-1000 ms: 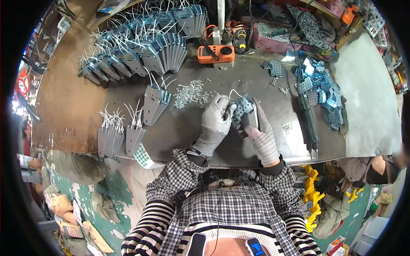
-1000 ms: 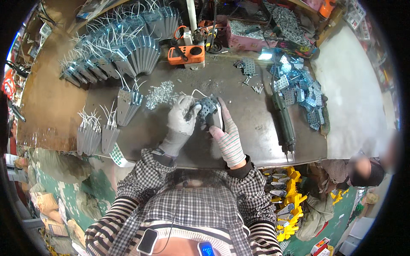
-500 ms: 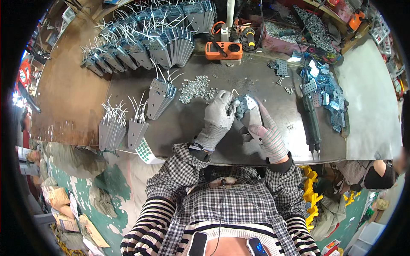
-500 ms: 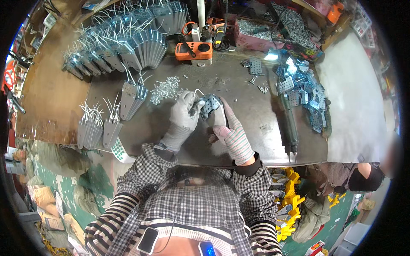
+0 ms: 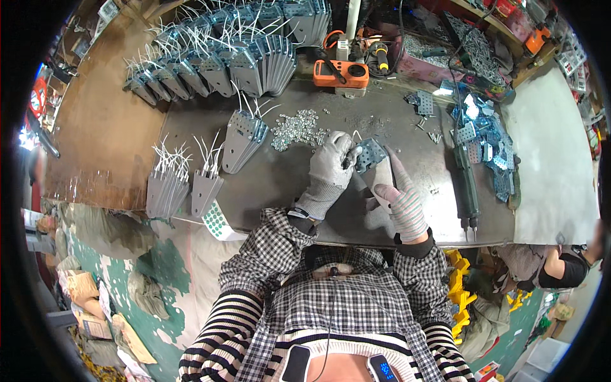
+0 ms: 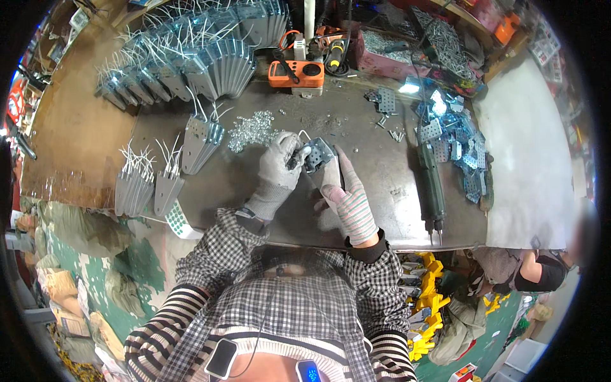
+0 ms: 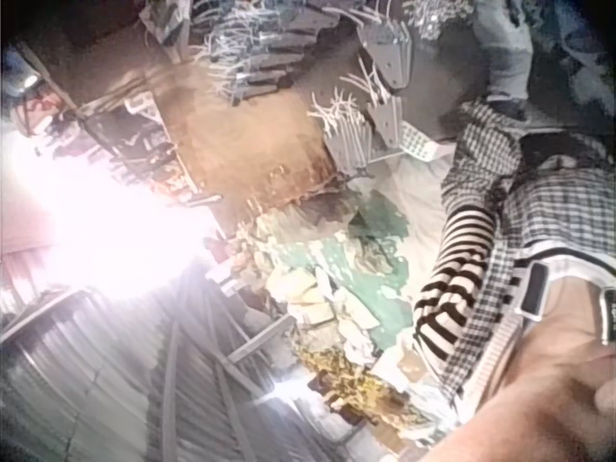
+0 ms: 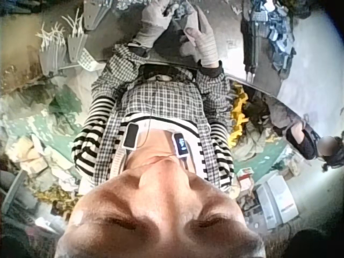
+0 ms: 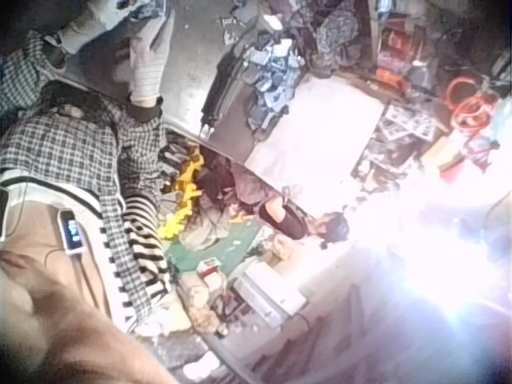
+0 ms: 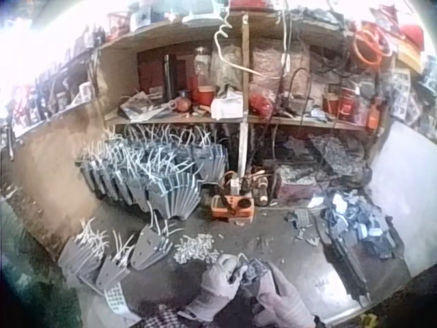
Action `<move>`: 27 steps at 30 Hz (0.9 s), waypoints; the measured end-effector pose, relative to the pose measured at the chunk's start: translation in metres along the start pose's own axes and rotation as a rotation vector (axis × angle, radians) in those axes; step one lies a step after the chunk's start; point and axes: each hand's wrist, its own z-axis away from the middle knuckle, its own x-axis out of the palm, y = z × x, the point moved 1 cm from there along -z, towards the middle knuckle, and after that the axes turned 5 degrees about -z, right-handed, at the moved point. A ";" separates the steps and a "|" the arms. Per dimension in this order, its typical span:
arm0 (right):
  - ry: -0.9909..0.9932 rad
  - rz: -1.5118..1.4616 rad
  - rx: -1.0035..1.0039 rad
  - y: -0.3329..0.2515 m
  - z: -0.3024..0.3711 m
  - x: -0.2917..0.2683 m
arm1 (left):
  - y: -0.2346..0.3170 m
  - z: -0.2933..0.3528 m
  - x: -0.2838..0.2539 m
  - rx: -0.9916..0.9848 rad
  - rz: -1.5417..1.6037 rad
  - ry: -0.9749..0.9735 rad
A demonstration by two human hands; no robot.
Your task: Assembling hardware components by securing a blue perforated plate to a grey housing using an electric screwdriver.
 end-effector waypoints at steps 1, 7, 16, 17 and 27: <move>-0.002 0.001 0.002 0.001 0.000 0.001 | -0.001 0.001 0.001 0.038 -0.016 0.053; 0.108 0.528 -0.395 0.041 -0.004 0.016 | -0.020 0.015 0.048 -0.286 0.733 0.159; 0.171 0.840 -0.516 0.077 -0.008 0.025 | -0.015 0.000 0.040 -0.430 0.977 -0.045; 0.143 0.861 -0.544 0.077 -0.007 0.027 | -0.015 -0.001 0.039 -0.431 0.976 -0.039; 0.121 0.937 -0.588 0.080 -0.008 0.021 | -0.064 -0.005 -0.036 -0.188 0.072 -0.133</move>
